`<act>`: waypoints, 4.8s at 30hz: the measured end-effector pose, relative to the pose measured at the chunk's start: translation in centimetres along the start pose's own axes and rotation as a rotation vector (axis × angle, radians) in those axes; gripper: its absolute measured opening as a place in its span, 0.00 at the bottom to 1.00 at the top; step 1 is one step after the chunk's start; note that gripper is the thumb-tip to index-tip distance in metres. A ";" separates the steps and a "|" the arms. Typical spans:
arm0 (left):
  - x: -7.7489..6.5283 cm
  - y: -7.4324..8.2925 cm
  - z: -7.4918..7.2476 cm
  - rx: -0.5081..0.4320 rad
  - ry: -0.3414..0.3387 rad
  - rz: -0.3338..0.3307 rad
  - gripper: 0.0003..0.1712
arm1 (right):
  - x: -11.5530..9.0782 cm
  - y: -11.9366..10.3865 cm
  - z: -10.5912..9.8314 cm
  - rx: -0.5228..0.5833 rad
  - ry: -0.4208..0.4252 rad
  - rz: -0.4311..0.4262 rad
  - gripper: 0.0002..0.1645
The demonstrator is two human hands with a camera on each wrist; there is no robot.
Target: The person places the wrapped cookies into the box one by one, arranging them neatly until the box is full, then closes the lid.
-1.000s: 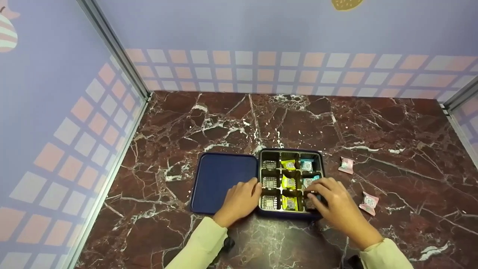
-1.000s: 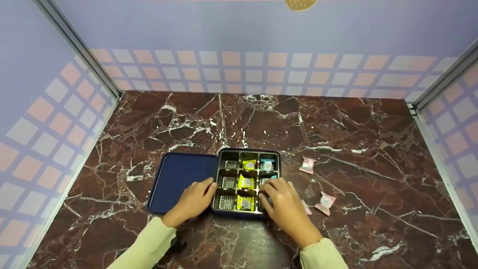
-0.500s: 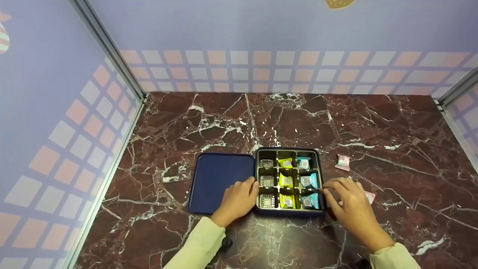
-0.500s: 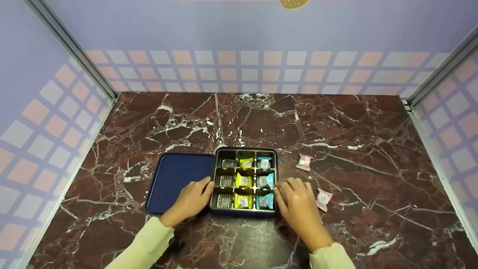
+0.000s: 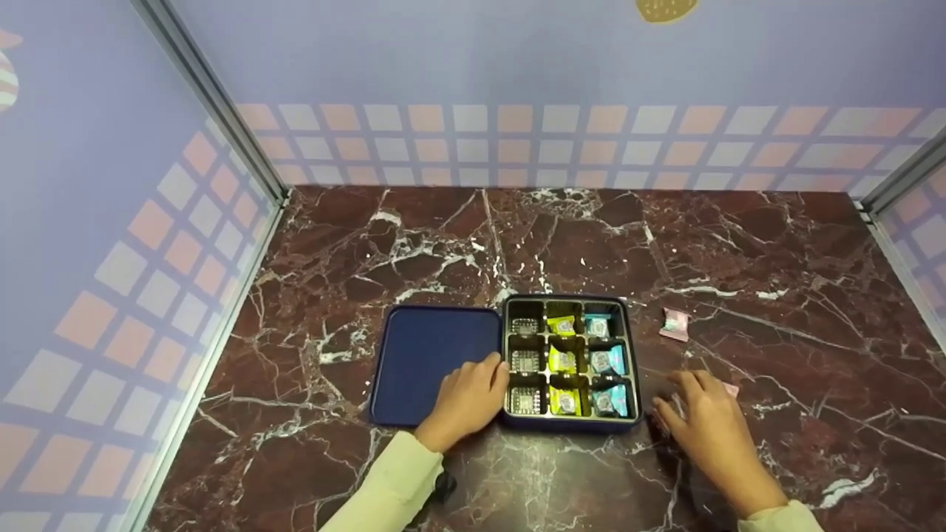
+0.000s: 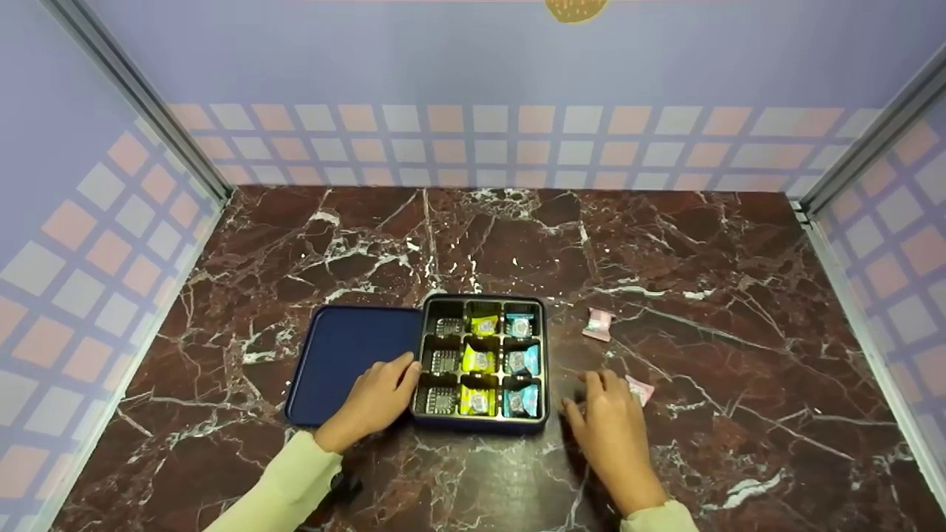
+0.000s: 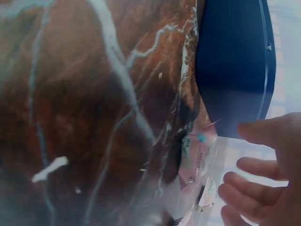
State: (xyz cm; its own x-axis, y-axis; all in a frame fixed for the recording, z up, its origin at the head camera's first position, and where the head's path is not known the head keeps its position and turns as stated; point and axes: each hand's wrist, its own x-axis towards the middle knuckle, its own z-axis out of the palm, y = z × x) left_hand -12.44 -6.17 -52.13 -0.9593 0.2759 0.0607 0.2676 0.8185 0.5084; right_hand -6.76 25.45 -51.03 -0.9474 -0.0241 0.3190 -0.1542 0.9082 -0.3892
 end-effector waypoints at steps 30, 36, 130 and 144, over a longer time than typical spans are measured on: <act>-0.1 0.0 -0.2 0.007 -0.003 0.012 0.17 | -0.6 0.2 -0.6 0.018 -0.143 0.061 0.31; 0.0 0.1 -0.2 0.004 0.002 0.019 0.17 | -0.3 0.3 -1.1 0.034 -0.087 0.067 0.27; -0.2 0.3 0.3 0.017 -0.008 -0.019 0.18 | 3.8 -11.5 4.7 0.295 0.016 -0.528 0.12; -0.1 0.8 0.8 0.021 0.002 0.001 0.17 | 3.3 -12.0 6.3 0.245 -0.025 -0.517 0.15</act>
State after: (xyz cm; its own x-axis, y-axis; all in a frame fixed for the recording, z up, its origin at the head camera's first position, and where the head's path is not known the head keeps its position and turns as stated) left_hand -12.05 -5.18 -52.43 -0.9593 0.2754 0.0628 0.2700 0.8289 0.4899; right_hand -9.76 11.84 -50.74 -0.7374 -0.4518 0.5021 -0.6570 0.6524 -0.3778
